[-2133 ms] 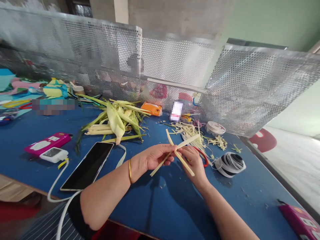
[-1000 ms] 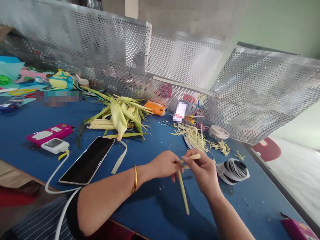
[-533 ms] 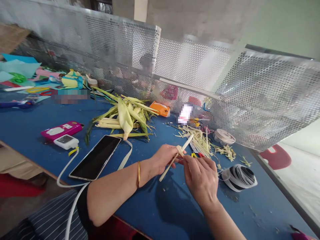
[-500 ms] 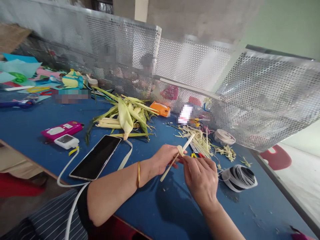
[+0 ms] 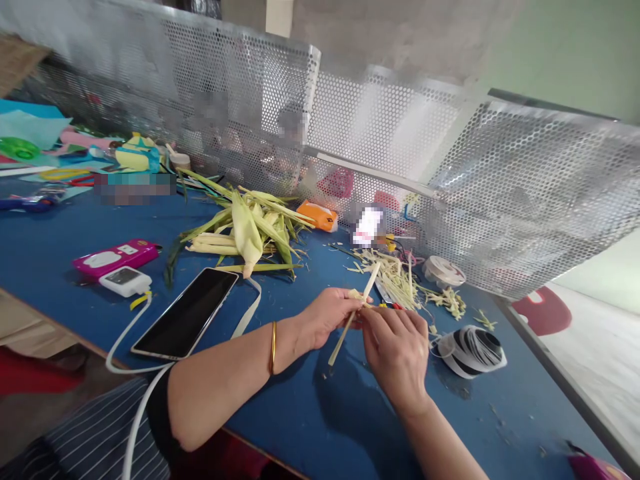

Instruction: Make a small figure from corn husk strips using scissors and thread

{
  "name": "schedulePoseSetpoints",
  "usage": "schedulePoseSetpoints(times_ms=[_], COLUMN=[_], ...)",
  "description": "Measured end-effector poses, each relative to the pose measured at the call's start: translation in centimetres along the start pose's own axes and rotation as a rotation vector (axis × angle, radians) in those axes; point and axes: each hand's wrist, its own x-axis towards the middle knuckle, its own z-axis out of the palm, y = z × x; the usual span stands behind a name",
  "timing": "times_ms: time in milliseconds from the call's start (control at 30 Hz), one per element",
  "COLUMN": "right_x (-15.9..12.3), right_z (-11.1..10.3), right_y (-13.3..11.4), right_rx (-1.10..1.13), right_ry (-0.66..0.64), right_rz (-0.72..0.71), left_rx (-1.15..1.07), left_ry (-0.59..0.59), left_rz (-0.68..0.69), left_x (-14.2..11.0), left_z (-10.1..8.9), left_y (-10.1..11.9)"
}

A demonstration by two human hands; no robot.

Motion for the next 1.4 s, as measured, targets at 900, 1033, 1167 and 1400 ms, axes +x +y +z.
schedulePoseSetpoints(times_ms=[900,1033,1167,1400], right_x=[0.1,0.4,0.6,0.3], right_z=[1.8,1.4,0.5,0.2], right_y=[1.8,2.4,2.8,2.3], right_rx=[0.969,1.099,1.213,1.161], right_ry=[-0.143,-0.303,-0.464,-0.477], right_rz=[1.065,1.101,0.947,0.514], left_rx=[0.351,0.337,0.27,0.335], left_ry=[-0.063,0.046,0.167,0.184], left_rz=[0.017,0.071,0.089,0.105], left_x=[0.2,0.5,0.9,1.1], left_z=[-0.5,-0.5,-1.0,-1.4], left_y=[-0.2,0.0,0.3,0.2])
